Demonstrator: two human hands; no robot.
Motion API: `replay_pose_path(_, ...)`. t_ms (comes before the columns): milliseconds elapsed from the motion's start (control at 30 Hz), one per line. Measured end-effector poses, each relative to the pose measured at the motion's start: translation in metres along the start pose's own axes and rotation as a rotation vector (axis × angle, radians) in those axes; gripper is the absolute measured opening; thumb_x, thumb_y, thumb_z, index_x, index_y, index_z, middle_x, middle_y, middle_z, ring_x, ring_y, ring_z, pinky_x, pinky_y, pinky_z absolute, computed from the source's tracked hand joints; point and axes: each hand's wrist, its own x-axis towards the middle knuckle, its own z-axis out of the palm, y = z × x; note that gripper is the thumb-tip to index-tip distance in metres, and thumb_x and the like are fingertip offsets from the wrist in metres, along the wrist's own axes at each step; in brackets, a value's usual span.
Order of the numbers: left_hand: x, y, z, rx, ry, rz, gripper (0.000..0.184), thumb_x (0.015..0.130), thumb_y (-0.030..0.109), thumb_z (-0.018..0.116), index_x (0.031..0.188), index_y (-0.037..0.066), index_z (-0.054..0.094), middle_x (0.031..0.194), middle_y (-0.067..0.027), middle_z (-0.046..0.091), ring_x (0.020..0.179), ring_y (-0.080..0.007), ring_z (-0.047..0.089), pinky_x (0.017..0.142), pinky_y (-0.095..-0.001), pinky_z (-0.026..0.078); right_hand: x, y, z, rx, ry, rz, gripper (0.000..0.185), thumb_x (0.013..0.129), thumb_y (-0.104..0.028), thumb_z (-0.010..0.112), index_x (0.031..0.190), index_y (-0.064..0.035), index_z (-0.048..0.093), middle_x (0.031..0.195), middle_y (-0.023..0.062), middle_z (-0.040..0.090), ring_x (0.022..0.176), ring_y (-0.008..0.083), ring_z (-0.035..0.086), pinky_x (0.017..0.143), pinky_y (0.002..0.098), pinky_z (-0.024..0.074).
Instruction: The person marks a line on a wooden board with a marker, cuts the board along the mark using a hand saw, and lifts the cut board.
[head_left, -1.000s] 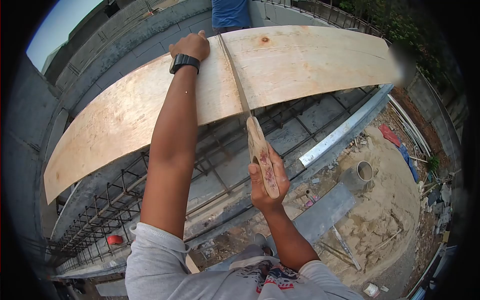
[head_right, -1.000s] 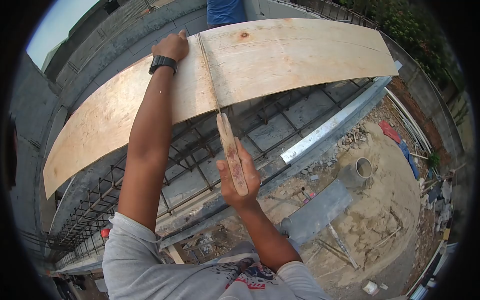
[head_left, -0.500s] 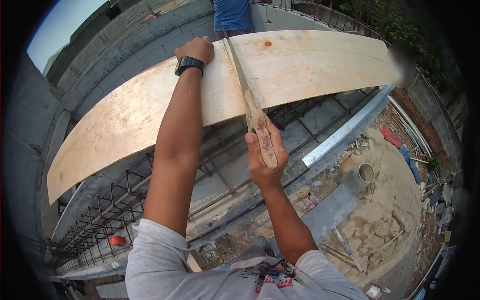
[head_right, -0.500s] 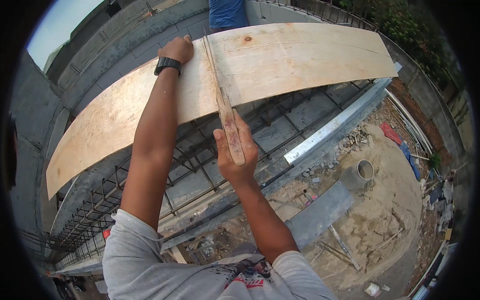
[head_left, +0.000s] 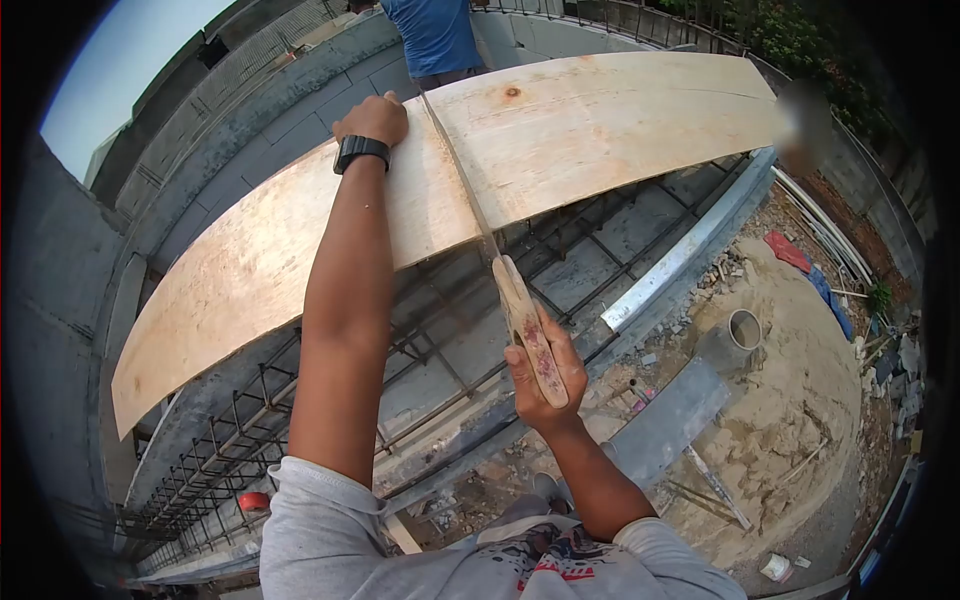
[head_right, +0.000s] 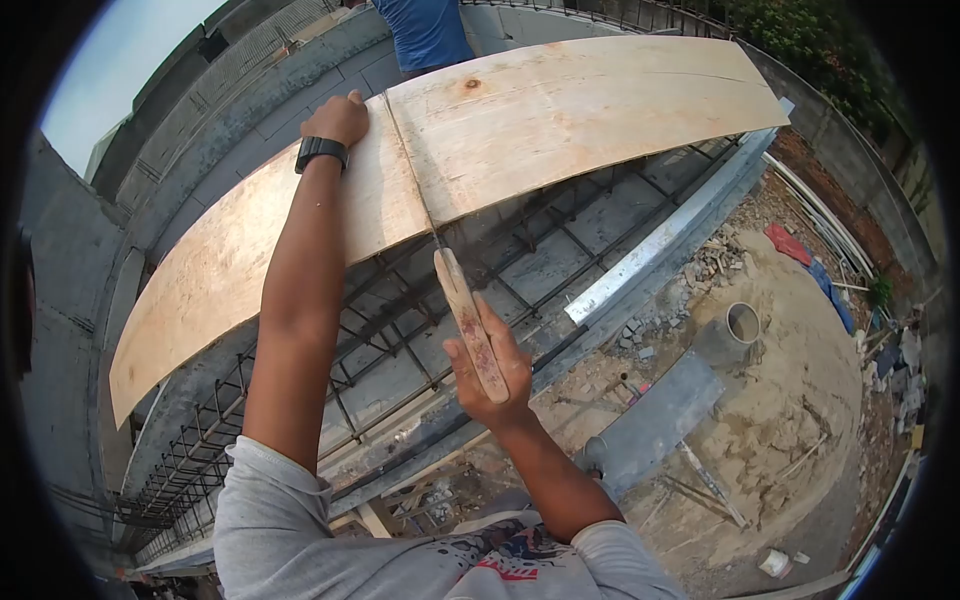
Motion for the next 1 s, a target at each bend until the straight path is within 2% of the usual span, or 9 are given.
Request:
replay_pose_path(167, 0.004, -0.001, 0.003, -0.009, -0.01, -0.019, 0.059, 0.108, 0.044, 0.029, 0.132, 0.007, 0.068, 0.137, -0.018, 0.066, 0.131, -0.0347, 0.06, 0.115, -0.0517, 0.035, -0.022, -0.002, -0.004, 0.072, 0.014, 0.074, 0.053, 0.097, -0.015, 0.073, 0.14, 0.0095, 0.052, 0.12, 0.0243, 0.07, 0.105, 0.0267, 0.072, 0.088, 0.0347, 0.0569)
replay_pose_path(233, 0.007, 0.001, 0.0, -0.044, -0.042, 0.0, 0.059, 0.108, 0.044, 0.029, 0.133, 0.006, 0.067, 0.138, -0.0181, 0.065, 0.131, -0.0348, 0.06, 0.115, -0.0519, 0.035, 0.033, -0.006, 0.022, 0.027, -0.025, 0.074, 0.054, 0.097, -0.014, 0.072, 0.14, 0.0119, 0.051, 0.126, 0.0268, 0.068, 0.113, 0.031, 0.071, 0.095, 0.0366, 0.0558)
replay_pose_path(333, 0.016, 0.005, -0.004, -0.038, -0.016, -0.019, 0.059, 0.108, 0.044, 0.029, 0.135, 0.007, 0.066, 0.14, -0.0174, 0.064, 0.133, -0.0347, 0.059, 0.115, -0.0528, 0.036, 0.036, -0.008, 0.01, -0.001, -0.021, 0.026, 0.054, 0.097, -0.014, 0.072, 0.14, 0.0114, 0.051, 0.126, 0.0265, 0.068, 0.112, 0.0309, 0.071, 0.094, 0.0356, 0.0559)
replay_pose_path(400, 0.005, 0.002, 0.001, -0.031, -0.064, -0.028, 0.059, 0.107, 0.043, 0.029, 0.137, 0.007, 0.065, 0.143, -0.0167, 0.062, 0.134, -0.0345, 0.057, 0.116, -0.0529, 0.034, -0.027, -0.008, -0.02, 0.049, -0.046, 0.069, 0.053, 0.097, -0.015, 0.073, 0.14, 0.0103, 0.052, 0.12, 0.0233, 0.07, 0.106, 0.0265, 0.072, 0.089, 0.0338, 0.0567)
replay_pose_path(533, 0.012, -0.001, 0.006, -0.035, -0.076, -0.012, 0.063, 0.106, 0.046, 0.03, 0.139, 0.003, 0.062, 0.147, -0.0205, 0.057, 0.138, -0.0396, 0.053, 0.116, -0.0513, 0.036, -0.009, -0.016, -0.009, -0.039, 0.027, -0.028, 0.053, 0.097, -0.015, 0.073, 0.14, 0.0101, 0.052, 0.115, 0.0214, 0.071, 0.101, 0.0241, 0.073, 0.085, 0.0329, 0.0575)
replay_pose_path(633, 0.014, -0.002, 0.007, -0.043, -0.087, 0.006, 0.063, 0.106, 0.047, 0.03, 0.14, 0.003, 0.061, 0.149, -0.0205, 0.055, 0.139, -0.0396, 0.051, 0.117, -0.0512, 0.035, 0.053, -0.025, 0.026, 0.002, -0.021, 0.121, 0.055, 0.097, -0.013, 0.073, 0.139, 0.0134, 0.05, 0.119, 0.0264, 0.07, 0.108, 0.0304, 0.073, 0.09, 0.0354, 0.058)
replay_pose_path(733, 0.013, -0.001, 0.004, -0.075, -0.143, 0.004, 0.063, 0.106, 0.047, 0.031, 0.14, 0.003, 0.061, 0.15, -0.0214, 0.054, 0.14, -0.0396, 0.051, 0.117, -0.0512, 0.035, 0.016, -0.019, 0.003, -0.006, -0.039, 0.036, 0.057, 0.096, -0.012, 0.073, 0.14, 0.0141, 0.049, 0.121, 0.0288, 0.069, 0.109, 0.0326, 0.072, 0.091, 0.0355, 0.0584)
replay_pose_path(900, 0.013, -0.003, 0.016, -0.034, -0.1, -0.033, 0.059, 0.108, 0.045, 0.03, 0.144, 0.008, 0.059, 0.152, -0.0151, 0.054, 0.143, -0.0335, 0.049, 0.119, -0.0522, 0.031, -0.033, -0.02, -0.017, -0.057, -0.004, -0.071, 0.055, 0.095, -0.009, 0.073, 0.139, 0.0137, 0.049, 0.12, 0.0274, 0.07, 0.104, 0.0294, 0.074, 0.086, 0.0348, 0.0597)
replay_pose_path(1000, 0.025, -0.003, 0.015, -0.062, -0.124, -0.028, 0.059, 0.108, 0.045, 0.03, 0.144, 0.009, 0.059, 0.152, -0.0146, 0.055, 0.143, -0.0344, 0.049, 0.12, -0.0531, 0.03, 0.045, -0.021, 0.025, -0.031, -0.027, 0.022, 0.056, 0.095, -0.009, 0.074, 0.141, 0.0114, 0.049, 0.111, 0.0241, 0.072, 0.093, 0.0255, 0.076, 0.077, 0.0328, 0.06)
